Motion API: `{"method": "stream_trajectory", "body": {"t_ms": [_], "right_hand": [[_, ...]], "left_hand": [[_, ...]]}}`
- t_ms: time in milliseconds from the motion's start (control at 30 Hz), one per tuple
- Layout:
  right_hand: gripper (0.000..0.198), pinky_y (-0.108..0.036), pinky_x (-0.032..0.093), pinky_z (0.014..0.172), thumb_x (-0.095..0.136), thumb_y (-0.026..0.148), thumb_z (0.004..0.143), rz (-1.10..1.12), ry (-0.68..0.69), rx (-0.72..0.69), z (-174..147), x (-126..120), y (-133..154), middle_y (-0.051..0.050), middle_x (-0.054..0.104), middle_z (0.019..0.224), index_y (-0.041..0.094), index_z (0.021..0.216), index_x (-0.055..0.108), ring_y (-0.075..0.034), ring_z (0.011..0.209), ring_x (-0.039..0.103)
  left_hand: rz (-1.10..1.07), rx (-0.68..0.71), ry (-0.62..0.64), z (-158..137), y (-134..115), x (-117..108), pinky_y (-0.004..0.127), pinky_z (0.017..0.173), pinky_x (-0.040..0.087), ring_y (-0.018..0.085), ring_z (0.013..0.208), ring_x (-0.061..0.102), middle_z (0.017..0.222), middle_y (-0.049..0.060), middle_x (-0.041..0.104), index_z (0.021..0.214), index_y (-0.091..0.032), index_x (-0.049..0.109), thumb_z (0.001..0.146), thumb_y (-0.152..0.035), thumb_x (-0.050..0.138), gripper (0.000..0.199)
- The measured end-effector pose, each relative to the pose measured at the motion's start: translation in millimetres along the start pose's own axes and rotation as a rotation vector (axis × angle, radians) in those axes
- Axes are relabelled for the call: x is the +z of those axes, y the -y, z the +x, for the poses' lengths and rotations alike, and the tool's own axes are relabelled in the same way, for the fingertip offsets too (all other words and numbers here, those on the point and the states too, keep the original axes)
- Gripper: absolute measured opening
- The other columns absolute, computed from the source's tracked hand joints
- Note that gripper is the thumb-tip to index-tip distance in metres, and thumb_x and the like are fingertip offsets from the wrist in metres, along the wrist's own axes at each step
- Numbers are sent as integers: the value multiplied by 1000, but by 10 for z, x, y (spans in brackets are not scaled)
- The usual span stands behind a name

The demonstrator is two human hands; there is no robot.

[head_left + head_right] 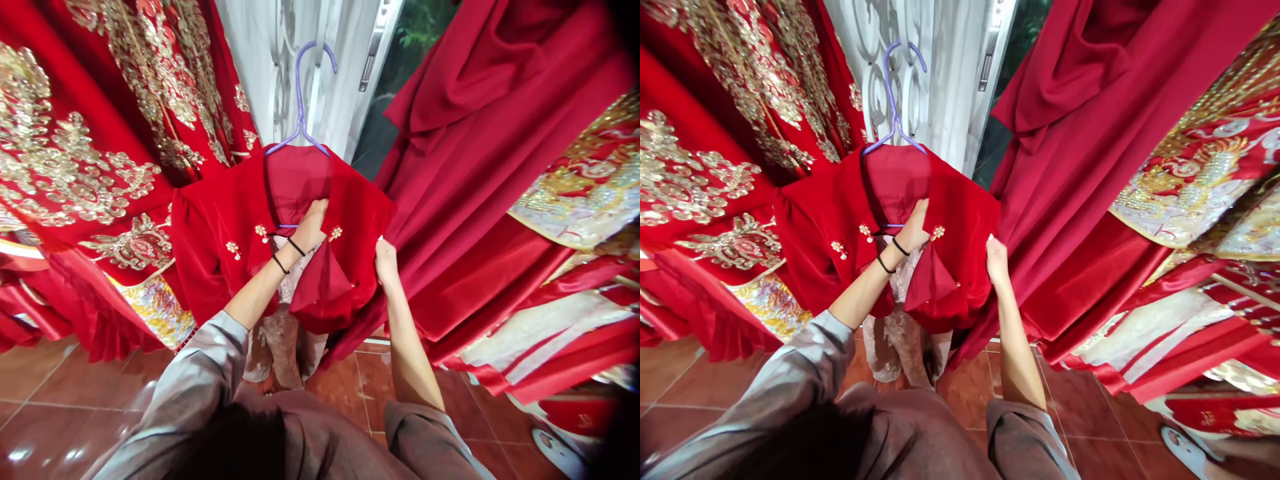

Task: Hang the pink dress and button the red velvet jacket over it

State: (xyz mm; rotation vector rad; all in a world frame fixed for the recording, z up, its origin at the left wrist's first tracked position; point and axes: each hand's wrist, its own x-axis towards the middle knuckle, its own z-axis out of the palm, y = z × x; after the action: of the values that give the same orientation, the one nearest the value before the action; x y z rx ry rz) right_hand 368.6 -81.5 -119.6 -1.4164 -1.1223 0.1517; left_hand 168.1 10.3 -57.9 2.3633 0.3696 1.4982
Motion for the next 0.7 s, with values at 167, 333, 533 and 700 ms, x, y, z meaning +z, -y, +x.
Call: {"method": "stream_trajectory", "body": {"t_ms": [167, 333, 533, 700], "right_hand": [[36, -37, 46, 88, 46, 49, 89, -105, -406, -98, -265, 29, 277, -10, 61, 92, 15, 90, 57, -20, 89, 55], [57, -41, 50, 90, 57, 47, 86, -96, -366, -357, -866, 387, 870, -16, 57, 114, 12, 130, 45, -23, 100, 59], [70, -48, 49, 94, 54, 45, 85, -211, 30, -61, -902, 871, 841, -19, 62, 118, 13, 144, 35, -30, 110, 61], [40, -28, 51, 69, 58, 48, 84, 76, -70, -44, -912, 652, 891, -5, 68, 87, 17, 109, 55, -16, 71, 64]], "left_hand": [[314, -76, -318, -403, -682, -325, 36, 97, 45, 22, 106, 61, 110, 11, 66, 110, -18, 63, 96, -26, 43, 25], [802, -510, -612, -985, -809, -521, 53, 105, 33, 38, 123, 45, 127, 22, 51, 132, -10, 48, 76, -40, 71, 67], [958, -580, -357, -1223, -581, -766, 44, 84, 40, 33, 103, 52, 111, 16, 59, 113, -15, 62, 86, -28, 60, 30], [941, -407, -324, -1216, -789, -844, 40, 76, 38, 26, 84, 52, 80, 10, 61, 73, -19, 59, 94, -29, 49, 25]]}}
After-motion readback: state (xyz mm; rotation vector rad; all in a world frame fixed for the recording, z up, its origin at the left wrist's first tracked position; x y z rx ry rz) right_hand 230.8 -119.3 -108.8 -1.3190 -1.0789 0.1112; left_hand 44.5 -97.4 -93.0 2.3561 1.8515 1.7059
